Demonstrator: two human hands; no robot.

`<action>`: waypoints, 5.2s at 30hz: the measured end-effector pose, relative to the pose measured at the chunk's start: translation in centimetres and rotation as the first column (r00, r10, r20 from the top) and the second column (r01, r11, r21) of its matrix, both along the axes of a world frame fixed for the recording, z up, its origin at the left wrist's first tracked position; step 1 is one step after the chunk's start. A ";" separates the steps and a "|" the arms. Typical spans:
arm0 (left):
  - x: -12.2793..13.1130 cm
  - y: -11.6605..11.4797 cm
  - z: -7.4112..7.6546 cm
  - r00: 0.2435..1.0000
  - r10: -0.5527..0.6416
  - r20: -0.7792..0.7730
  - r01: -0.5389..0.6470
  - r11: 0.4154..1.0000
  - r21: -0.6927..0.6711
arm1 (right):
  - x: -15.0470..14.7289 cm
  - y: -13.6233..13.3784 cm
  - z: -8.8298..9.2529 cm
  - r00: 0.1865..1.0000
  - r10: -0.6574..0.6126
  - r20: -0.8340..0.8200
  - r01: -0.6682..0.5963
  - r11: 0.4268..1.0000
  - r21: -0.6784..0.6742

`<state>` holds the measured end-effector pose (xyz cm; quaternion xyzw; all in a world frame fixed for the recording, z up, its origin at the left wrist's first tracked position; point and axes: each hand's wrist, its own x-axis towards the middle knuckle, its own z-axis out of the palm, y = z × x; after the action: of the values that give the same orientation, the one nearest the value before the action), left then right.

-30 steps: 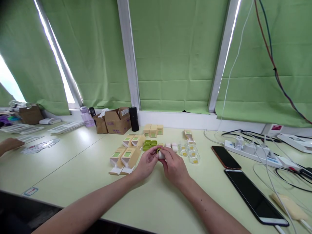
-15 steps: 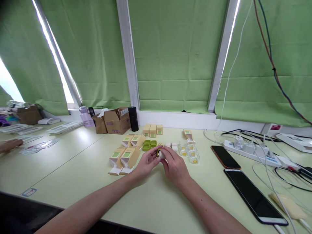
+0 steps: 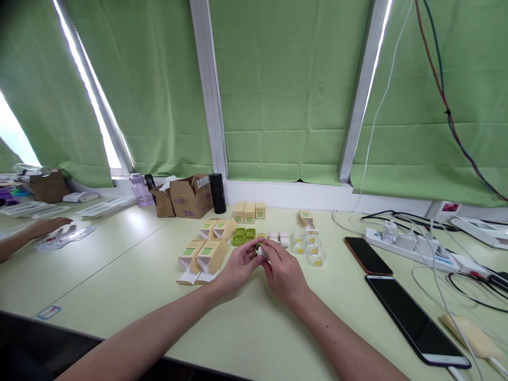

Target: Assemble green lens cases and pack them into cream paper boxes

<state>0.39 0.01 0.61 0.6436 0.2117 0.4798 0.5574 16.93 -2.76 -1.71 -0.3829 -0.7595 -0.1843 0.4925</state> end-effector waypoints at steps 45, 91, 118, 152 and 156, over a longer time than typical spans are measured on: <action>-0.9 0.3 0.4 0.978 -0.127 0.165 0.152 0.977 -0.149 | 0.1 -0.1 0.4 0.995 0.075 -0.065 -0.079 0.995 -0.058; -2.0 0.3 0.6 0.743 0.633 -0.216 -0.089 0.413 0.906 | -0.2 0.4 1.1 0.489 -0.043 -0.871 -0.658 0.638 -0.400; -1.6 2.4 0.9 0.906 0.386 -0.173 -0.357 0.918 0.174 | 4.9 -1.0 6.0 0.800 -0.436 0.412 0.598 0.631 -0.494; -1.3 2.9 0.6 0.963 0.269 0.009 -0.266 0.958 -0.104 | 2.9 1.7 -1.0 0.960 0.013 -0.281 -0.226 0.627 -0.745; -1.3 2.8 0.6 0.963 0.270 0.009 -0.268 0.958 -0.101 | 2.2 2.5 -2.2 0.885 0.113 -0.451 -0.426 0.584 -0.691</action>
<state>-0.92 2.82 1.26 0.5752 0.3143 0.5472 0.5206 19.15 -0.23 -3.95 -0.4609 -0.7099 0.3117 0.4318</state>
